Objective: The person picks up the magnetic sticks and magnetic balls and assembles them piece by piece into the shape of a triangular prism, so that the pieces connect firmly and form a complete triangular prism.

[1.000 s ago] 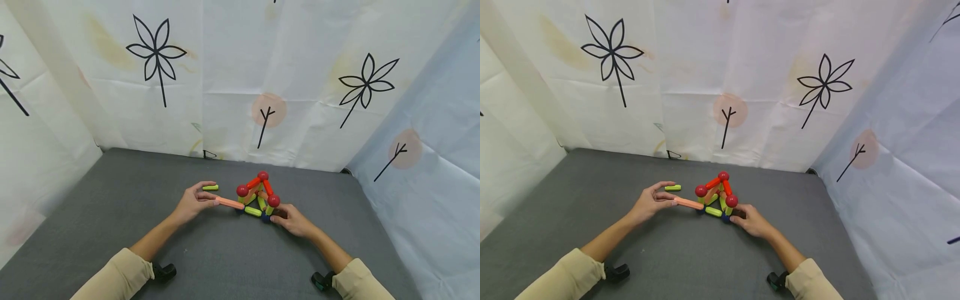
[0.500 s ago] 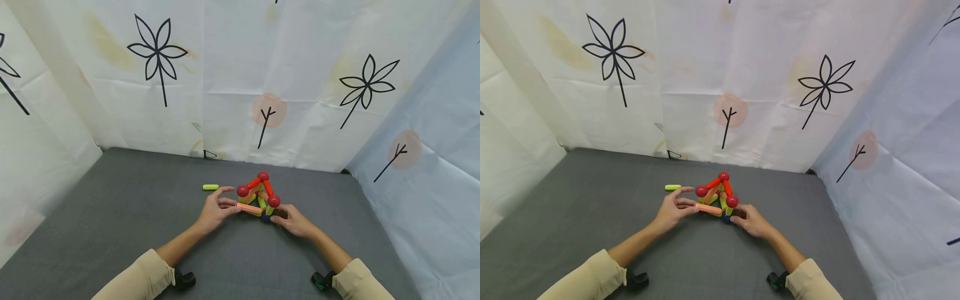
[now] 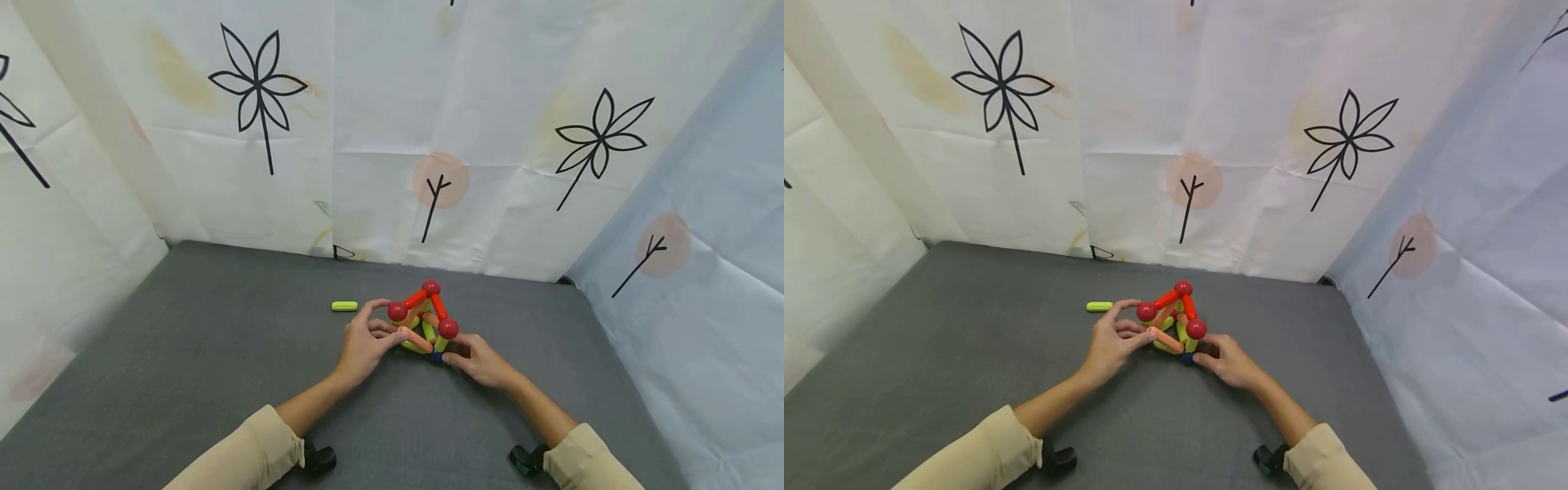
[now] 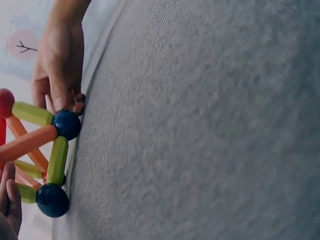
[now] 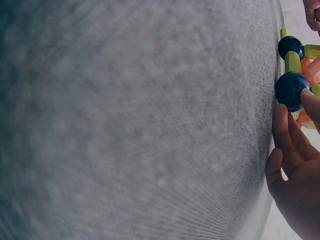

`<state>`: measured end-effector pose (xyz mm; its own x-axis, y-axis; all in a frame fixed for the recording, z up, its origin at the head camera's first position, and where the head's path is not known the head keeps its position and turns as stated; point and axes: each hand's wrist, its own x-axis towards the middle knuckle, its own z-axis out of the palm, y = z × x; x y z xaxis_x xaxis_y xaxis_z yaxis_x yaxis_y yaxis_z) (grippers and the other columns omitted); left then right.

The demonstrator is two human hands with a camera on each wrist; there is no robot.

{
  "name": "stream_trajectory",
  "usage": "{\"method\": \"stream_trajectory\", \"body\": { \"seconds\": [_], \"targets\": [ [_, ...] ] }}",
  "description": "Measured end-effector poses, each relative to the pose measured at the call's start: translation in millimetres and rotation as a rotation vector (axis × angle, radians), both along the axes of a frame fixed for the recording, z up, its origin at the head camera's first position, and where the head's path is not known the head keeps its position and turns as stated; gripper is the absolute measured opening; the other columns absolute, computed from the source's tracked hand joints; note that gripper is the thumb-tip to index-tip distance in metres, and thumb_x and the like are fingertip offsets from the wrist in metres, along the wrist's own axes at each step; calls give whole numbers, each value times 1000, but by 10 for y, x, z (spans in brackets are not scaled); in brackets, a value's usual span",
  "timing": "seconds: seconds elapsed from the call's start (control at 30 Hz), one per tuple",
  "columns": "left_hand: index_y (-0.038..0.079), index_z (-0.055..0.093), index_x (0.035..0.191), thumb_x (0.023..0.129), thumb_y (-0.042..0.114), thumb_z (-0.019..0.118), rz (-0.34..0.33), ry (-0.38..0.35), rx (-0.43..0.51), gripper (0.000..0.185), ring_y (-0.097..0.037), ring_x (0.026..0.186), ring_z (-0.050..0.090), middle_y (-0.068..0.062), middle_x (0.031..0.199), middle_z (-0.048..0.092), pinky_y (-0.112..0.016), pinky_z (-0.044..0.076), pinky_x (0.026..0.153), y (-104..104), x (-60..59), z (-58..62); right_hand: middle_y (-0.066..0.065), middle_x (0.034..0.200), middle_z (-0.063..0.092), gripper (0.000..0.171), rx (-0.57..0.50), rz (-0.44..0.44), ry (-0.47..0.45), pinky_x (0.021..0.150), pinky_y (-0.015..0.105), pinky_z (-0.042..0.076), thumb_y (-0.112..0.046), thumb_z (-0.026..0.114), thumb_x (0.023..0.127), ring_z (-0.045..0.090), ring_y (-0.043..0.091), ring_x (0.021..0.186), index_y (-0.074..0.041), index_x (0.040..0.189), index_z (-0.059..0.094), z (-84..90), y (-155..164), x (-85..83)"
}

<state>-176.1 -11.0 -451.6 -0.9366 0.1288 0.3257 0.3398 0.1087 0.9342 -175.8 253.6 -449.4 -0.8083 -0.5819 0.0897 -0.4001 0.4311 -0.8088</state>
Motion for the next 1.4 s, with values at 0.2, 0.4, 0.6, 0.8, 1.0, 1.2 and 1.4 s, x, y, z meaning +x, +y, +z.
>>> {"method": "stream_trajectory", "body": {
  "seconds": [0.2, 0.4, 0.6, 0.8, 1.0, 1.2, 1.4],
  "targets": [
    [4, 59, 124, 78, 20, 86, 56, 202, -144, 56, -7, 60, 59, 4, 69, 64, -23, 52, 55, 13, -110, -15, 16, 112, 68, 29, 7, -15, -22, 83, 30, 53, -6, 63, 97, 65, 26, 99, 4, 125, 62, 0, -7, -3],
    [9, 62, 114, 76, 30, 87, 123, 357, -328, 50, -3, 54, 47, 7, 63, 53, -21, 41, 49, 1, -227, -1, 17, 112, 68, 31, 1, -7, -11, 84, 30, 53, -5, 62, 97, 66, 26, 99, 6, 126, 61, -7, -3, -10],
    [12, 61, 119, 77, 28, 87, 57, 403, -467, 52, -2, 56, 51, 7, 73, 60, -20, 45, 53, -153, -250, 20, 15, 110, 69, 31, -1, -3, -10, 81, 30, 53, -8, 63, 97, 65, 22, 95, 5, 126, 61, -1, -15, -4],
    [10, 62, 128, 78, 11, 86, 58, 342, -608, 55, -20, 86, 65, -2, 94, 71, -40, 54, 74, -527, -392, -9, 16, 106, 69, 30, -11, 8, 8, 78, 30, 53, -7, 63, 97, 65, 19, 91, 5, 124, 62, -4, -9, -6],
    [9, 53, 142, 81, 7, 82, 81, 176, -729, 68, -34, 119, 57, -7, 118, 71, -60, 41, 98, -901, -627, -133, 13, 106, 68, 31, 10, -9, -17, 78, 29, 53, -7, 63, 97, 64, 20, 91, 4, 126, 61, 17, -11, 6],
    [6, 52, 142, 84, 6, 79, 63, 119, -715, 63, -35, 109, 64, -11, 114, 72, -57, 45, 95, -985, -717, -198, 12, 106, 68, 31, 13, -12, -31, 78, 29, 52, -7, 63, 97, 63, 22, 91, 4, 125, 61, 19, -17, 9],
    [6, 53, 140, 86, 3, 76, 91, 198, -557, 58, -32, 107, 66, -9, 112, 73, -54, 49, 89, -856, -683, -79, 11, 108, 68, 31, 10, -9, -30, 80, 29, 52, -8, 64, 97, 63, 21, 93, 3, 126, 62, 9, -11, -1]
  ]
}}
